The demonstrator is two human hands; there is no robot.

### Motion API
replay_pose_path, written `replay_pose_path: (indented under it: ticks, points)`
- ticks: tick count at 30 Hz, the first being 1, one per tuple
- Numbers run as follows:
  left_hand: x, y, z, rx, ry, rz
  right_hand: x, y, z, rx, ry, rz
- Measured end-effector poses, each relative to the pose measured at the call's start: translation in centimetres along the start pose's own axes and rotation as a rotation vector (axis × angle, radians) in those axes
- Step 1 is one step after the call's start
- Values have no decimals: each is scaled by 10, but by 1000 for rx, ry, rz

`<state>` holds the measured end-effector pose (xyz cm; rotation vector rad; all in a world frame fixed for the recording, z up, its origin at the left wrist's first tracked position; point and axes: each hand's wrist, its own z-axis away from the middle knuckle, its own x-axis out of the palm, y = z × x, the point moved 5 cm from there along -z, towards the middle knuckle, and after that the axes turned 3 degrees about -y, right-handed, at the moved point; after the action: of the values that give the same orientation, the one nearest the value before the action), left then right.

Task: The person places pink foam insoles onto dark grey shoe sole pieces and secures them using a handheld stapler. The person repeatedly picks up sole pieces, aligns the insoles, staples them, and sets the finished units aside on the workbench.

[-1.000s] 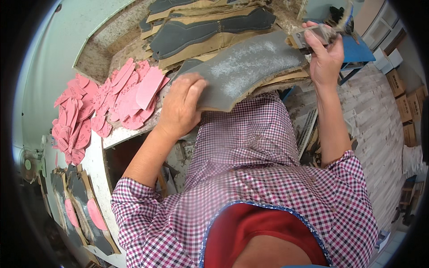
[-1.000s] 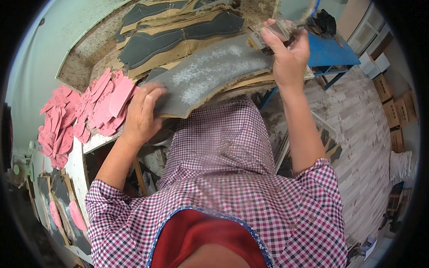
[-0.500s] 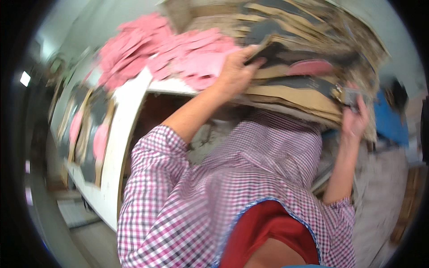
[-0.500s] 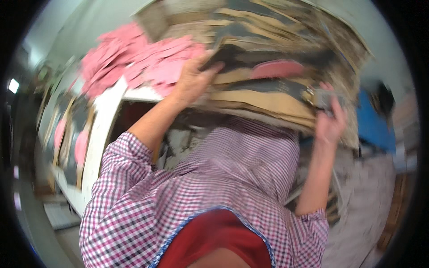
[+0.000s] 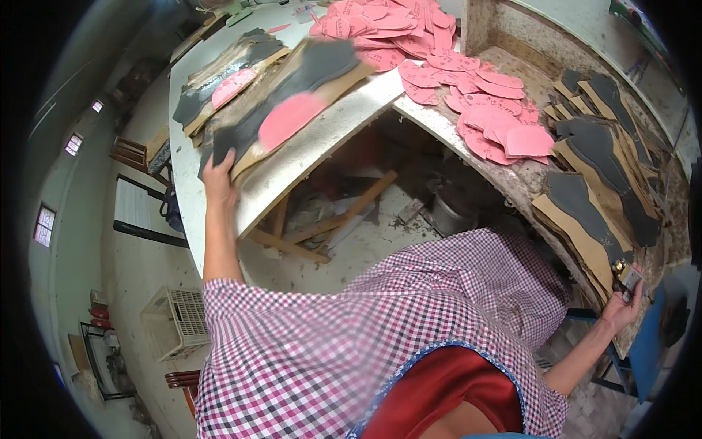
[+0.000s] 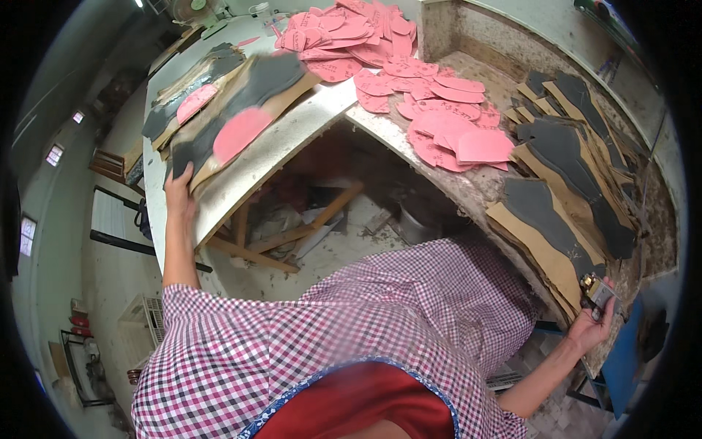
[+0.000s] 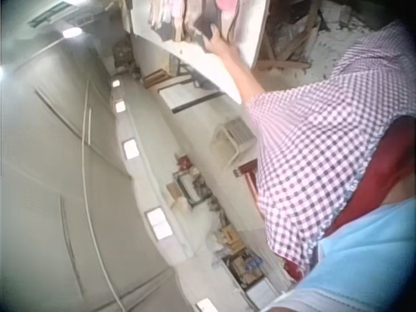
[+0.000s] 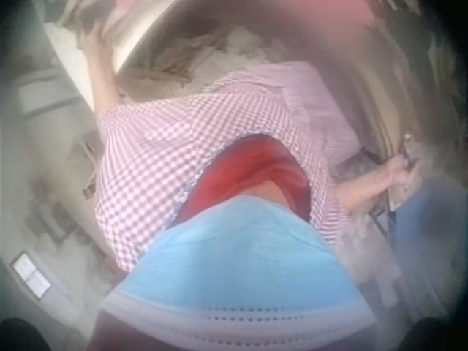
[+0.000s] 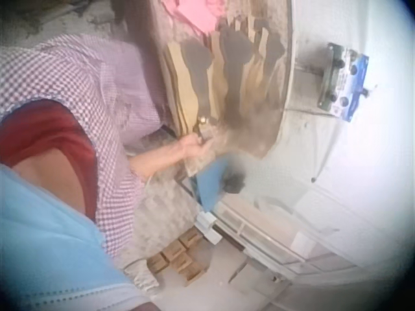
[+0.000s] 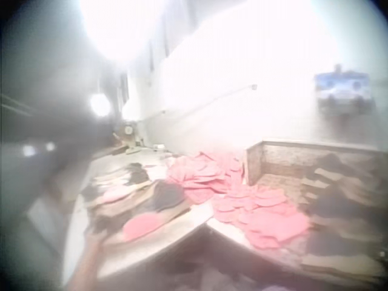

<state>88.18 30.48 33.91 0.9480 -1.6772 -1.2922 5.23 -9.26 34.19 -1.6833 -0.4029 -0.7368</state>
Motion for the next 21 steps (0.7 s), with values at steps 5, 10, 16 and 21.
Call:
replay_pose_path:
  ticks: [5, 10, 16, 21]
  points:
    - [-28, 33, 37, 100, 486, -1254, -10, -5, -10, 4, -81, 8]
    - [133, 44, 44, 1030, 287, -1426, 0, -8, -11, -34, -31, -1]
    - [378, -51, 6, 790, -880, -967, -39, 1, -20, -25, 5, -55]
    - [443, -108, -36, 331, -1109, -865, -43, 7, -31, -4, -59, -73]
